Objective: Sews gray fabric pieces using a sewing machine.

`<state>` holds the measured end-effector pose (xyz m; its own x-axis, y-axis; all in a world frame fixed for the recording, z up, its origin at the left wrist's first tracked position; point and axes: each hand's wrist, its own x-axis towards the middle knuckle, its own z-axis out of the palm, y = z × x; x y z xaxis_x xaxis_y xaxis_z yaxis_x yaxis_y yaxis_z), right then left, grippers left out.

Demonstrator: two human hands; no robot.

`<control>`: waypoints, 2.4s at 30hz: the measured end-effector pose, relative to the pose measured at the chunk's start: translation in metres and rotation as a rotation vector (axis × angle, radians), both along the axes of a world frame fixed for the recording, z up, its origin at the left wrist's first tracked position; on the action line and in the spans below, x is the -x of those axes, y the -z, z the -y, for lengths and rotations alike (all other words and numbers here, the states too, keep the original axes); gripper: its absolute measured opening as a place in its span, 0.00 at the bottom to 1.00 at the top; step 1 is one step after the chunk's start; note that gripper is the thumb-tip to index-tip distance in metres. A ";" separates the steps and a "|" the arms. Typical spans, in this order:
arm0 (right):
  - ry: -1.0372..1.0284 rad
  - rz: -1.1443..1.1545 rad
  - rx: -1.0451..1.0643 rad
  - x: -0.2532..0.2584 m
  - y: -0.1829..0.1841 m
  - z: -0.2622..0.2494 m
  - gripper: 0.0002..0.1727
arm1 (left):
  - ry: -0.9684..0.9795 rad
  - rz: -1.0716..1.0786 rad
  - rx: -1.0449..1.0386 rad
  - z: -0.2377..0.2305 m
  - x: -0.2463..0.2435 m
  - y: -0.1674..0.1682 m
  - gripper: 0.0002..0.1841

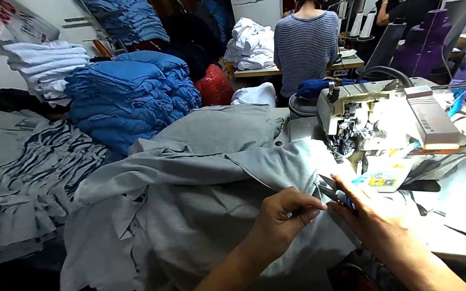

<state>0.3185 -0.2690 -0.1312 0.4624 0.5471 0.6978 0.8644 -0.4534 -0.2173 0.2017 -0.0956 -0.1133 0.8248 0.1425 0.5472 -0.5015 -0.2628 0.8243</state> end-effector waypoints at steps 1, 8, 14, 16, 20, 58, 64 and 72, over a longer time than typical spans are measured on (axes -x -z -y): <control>-0.001 -0.018 0.006 0.000 -0.001 -0.001 0.27 | -0.003 0.016 -0.028 0.002 -0.001 0.000 0.07; -0.045 -0.124 -0.069 -0.007 0.007 -0.005 0.29 | 0.080 0.013 0.064 0.000 -0.002 0.009 0.05; -0.158 -0.159 -0.060 -0.013 0.007 0.008 0.28 | 0.072 0.021 0.097 -0.004 0.001 0.013 0.06; -0.146 -0.157 -0.055 -0.011 0.003 0.008 0.28 | 0.068 0.023 0.048 -0.003 0.000 0.012 0.06; -0.049 -0.175 -0.029 -0.008 0.000 -0.002 0.29 | 0.070 0.063 -0.062 -0.004 0.001 0.011 0.06; -0.299 0.165 0.046 -0.008 -0.013 0.012 0.18 | -0.096 0.330 -0.218 0.024 0.012 0.034 0.08; -0.384 0.202 0.028 -0.014 -0.014 0.009 0.15 | -0.107 0.350 -0.294 0.030 0.014 0.038 0.09; -0.181 0.138 -0.024 -0.018 -0.003 0.043 0.20 | 0.043 0.318 -0.350 0.047 0.020 0.057 0.09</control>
<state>0.3364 -0.3117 -0.1278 0.2578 0.5946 0.7616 0.9534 -0.2843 -0.1008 0.1820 -0.1427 -0.1704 0.6096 -0.1264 0.7826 -0.7312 -0.4709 0.4935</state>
